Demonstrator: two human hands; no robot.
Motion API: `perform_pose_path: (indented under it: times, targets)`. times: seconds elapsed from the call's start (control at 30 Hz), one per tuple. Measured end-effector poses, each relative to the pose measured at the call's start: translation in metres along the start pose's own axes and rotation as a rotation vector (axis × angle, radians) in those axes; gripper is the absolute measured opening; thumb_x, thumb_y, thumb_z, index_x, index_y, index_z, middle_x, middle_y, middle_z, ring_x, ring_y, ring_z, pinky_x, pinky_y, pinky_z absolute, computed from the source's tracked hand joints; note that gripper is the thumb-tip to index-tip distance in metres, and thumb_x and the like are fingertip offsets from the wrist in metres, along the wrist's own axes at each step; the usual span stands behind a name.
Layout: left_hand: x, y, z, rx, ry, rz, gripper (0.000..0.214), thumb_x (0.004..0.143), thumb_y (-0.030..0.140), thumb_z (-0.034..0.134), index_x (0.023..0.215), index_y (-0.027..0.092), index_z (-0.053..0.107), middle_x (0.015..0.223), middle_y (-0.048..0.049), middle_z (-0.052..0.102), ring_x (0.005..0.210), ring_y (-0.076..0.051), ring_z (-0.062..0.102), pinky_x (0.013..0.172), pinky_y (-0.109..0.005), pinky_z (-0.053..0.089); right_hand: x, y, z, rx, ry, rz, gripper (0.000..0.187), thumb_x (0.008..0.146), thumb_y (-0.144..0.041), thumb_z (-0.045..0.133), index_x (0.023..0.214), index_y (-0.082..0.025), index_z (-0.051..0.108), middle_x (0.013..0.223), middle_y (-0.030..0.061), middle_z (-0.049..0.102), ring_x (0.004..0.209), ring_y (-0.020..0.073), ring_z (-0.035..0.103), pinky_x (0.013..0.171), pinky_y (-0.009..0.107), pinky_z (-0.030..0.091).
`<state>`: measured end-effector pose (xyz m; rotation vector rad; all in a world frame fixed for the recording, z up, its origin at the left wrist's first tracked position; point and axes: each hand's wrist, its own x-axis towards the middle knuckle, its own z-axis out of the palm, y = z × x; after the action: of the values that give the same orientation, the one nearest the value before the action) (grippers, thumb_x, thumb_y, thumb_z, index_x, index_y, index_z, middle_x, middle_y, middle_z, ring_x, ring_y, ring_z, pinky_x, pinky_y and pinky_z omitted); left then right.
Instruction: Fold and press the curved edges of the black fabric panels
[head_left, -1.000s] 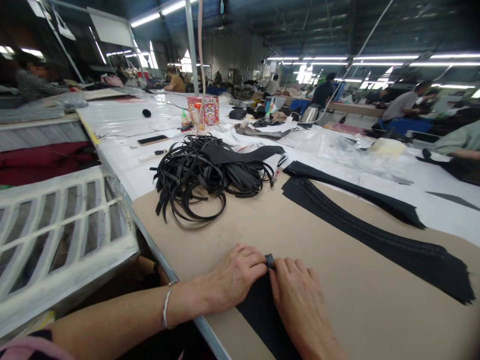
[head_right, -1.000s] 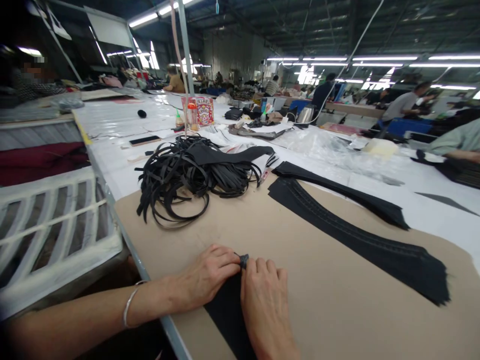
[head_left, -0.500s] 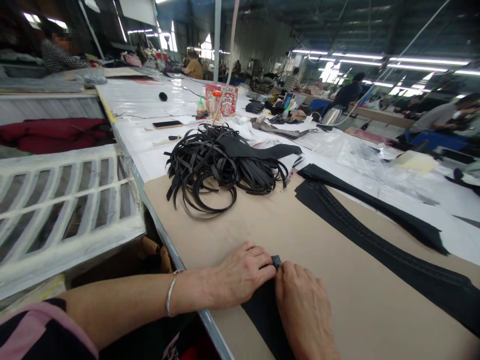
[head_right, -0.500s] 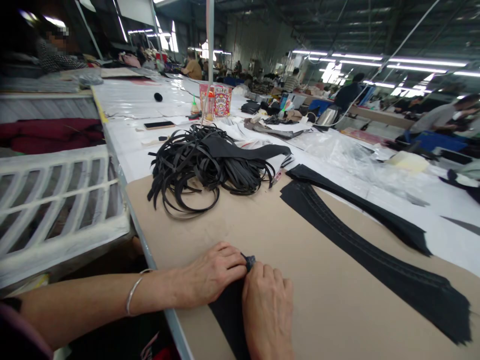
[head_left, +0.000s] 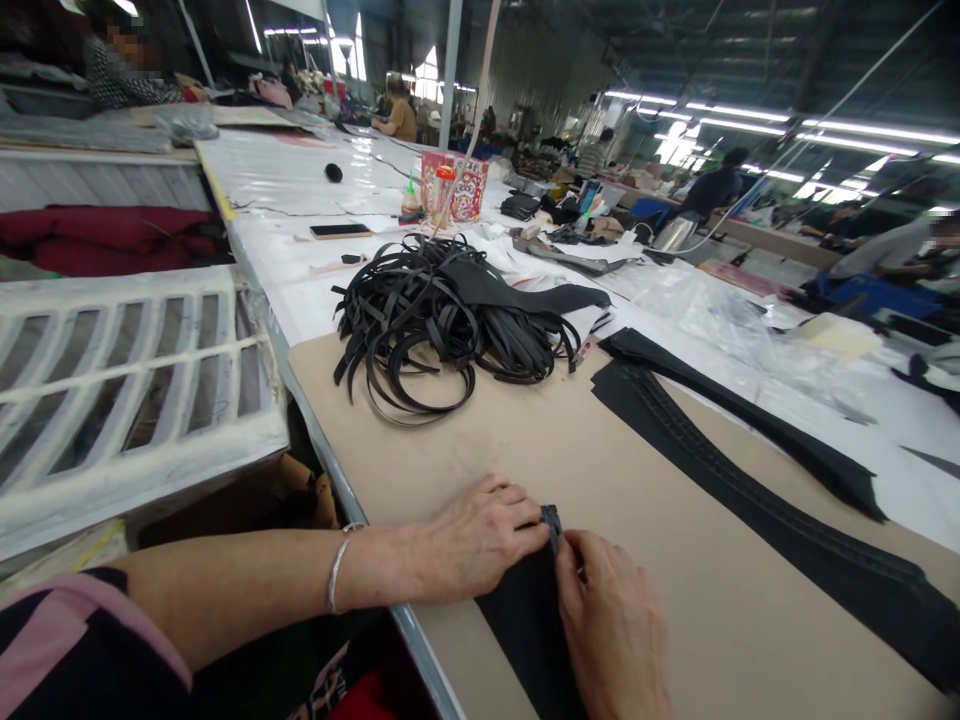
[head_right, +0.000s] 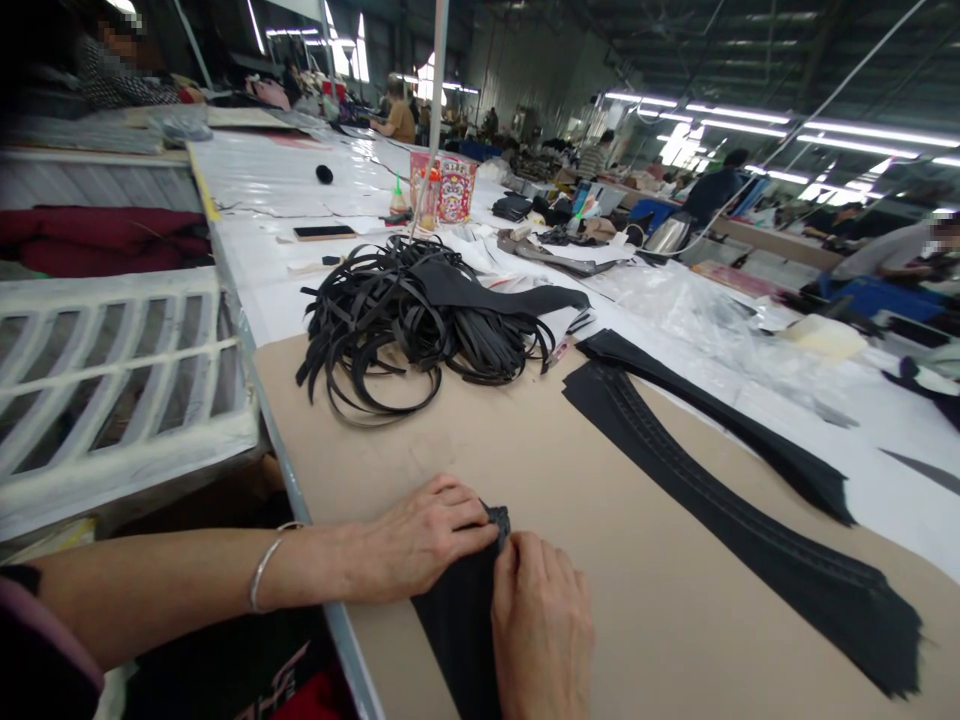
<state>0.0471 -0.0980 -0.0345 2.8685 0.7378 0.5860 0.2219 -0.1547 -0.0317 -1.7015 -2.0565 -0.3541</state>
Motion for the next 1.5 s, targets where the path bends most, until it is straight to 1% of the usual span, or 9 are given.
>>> perform_pose_path:
  times: [0.17,0.43,0.53,0.7,0.9,1.13,1.27,1.37,1.5]
  targets:
    - [-0.001,0.000,0.001,0.001,0.011,-0.007,0.027,0.088,0.014,0.051,0.115,0.015,0.056,0.101,-0.0077,0.063,0.101,-0.021,0.053,0.091,-0.036,0.037,-0.005,0.001,0.004,-0.001,-0.064,-0.085,0.035,0.102,-0.027,0.029,0.086,-0.020,0.059,0.072,0.0040,0.062,0.069,0.0198,0.057,0.066,0.033,0.032]
    - [-0.001,0.000,-0.001,-0.051,0.025,-0.045,0.022,0.086,0.010,0.050,0.106,0.017,0.058,0.100,-0.0064,0.065,0.103,-0.021,0.053,0.095,-0.036,0.034,-0.018,0.007,0.002,0.031,-0.023,-0.168,0.022,0.097,-0.016,0.038,0.101,-0.016,0.060,0.082,0.0056,0.064,0.075,0.0193,0.055,0.070,0.033,0.034]
    - [-0.001,0.001,-0.003,-0.036,0.010,-0.052,0.019,0.087,0.010,0.049,0.103,0.016,0.057,0.100,-0.0061,0.064,0.103,-0.021,0.052,0.095,-0.036,0.034,-0.025,0.011,0.002,0.018,-0.051,-0.195,0.024,0.093,-0.011,0.042,0.109,-0.016,0.060,0.090,0.0070,0.065,0.081,0.0194,0.055,0.074,0.034,0.035]
    - [0.000,0.003,-0.003,-0.028,0.003,-0.053,0.026,0.086,0.008,0.049,0.109,0.017,0.055,0.103,-0.0059,0.063,0.103,-0.021,0.052,0.094,-0.035,0.034,-0.030,0.010,-0.004,-0.020,-0.144,-0.166,0.038,0.084,-0.006,0.047,0.117,-0.020,0.060,0.102,0.0068,0.065,0.088,0.0210,0.055,0.077,0.036,0.037]
    - [-0.001,0.003,-0.004,-0.037,0.005,-0.034,0.031,0.088,0.010,0.049,0.116,0.020,0.056,0.112,-0.0055,0.062,0.112,-0.022,0.049,0.098,-0.037,0.032,-0.031,-0.001,-0.009,-0.034,-0.149,-0.057,0.043,0.083,-0.003,0.045,0.116,-0.024,0.062,0.101,0.0068,0.062,0.088,0.0210,0.053,0.076,0.037,0.035]
    - [0.001,0.006,-0.002,-0.049,0.013,-0.054,0.035,0.088,0.006,0.043,0.121,0.016,0.050,0.112,-0.0079,0.062,0.112,-0.021,0.051,0.098,-0.037,0.034,-0.031,-0.004,-0.006,-0.034,-0.069,0.028,0.028,0.090,-0.016,0.051,0.117,-0.019,0.057,0.094,0.0057,0.062,0.085,0.0220,0.051,0.074,0.037,0.032]
    - [0.002,0.008,0.001,-0.062,0.025,-0.062,0.033,0.087,0.005,0.042,0.117,0.015,0.049,0.108,-0.0071,0.063,0.109,-0.021,0.052,0.098,-0.037,0.035,-0.021,-0.011,-0.008,-0.050,-0.085,0.110,0.015,0.087,-0.017,0.058,0.101,-0.020,0.060,0.086,0.0044,0.062,0.081,0.0239,0.050,0.073,0.038,0.031]
    - [0.001,0.007,0.002,-0.044,0.036,-0.061,0.031,0.086,0.004,0.042,0.112,0.017,0.052,0.106,-0.0069,0.064,0.109,-0.021,0.053,0.098,-0.037,0.035,-0.015,-0.014,-0.008,-0.071,-0.093,0.116,0.007,0.084,-0.015,0.060,0.089,-0.021,0.061,0.079,0.0037,0.061,0.076,0.0243,0.049,0.071,0.038,0.029]
    - [0.000,0.006,0.004,-0.019,0.020,-0.041,0.024,0.088,0.008,0.046,0.109,0.018,0.055,0.108,-0.0062,0.064,0.111,-0.020,0.052,0.099,-0.036,0.033,-0.011,-0.015,-0.006,-0.105,-0.094,0.080,0.010,0.085,-0.014,0.059,0.079,-0.022,0.060,0.073,0.0034,0.059,0.073,0.0242,0.048,0.070,0.038,0.028]
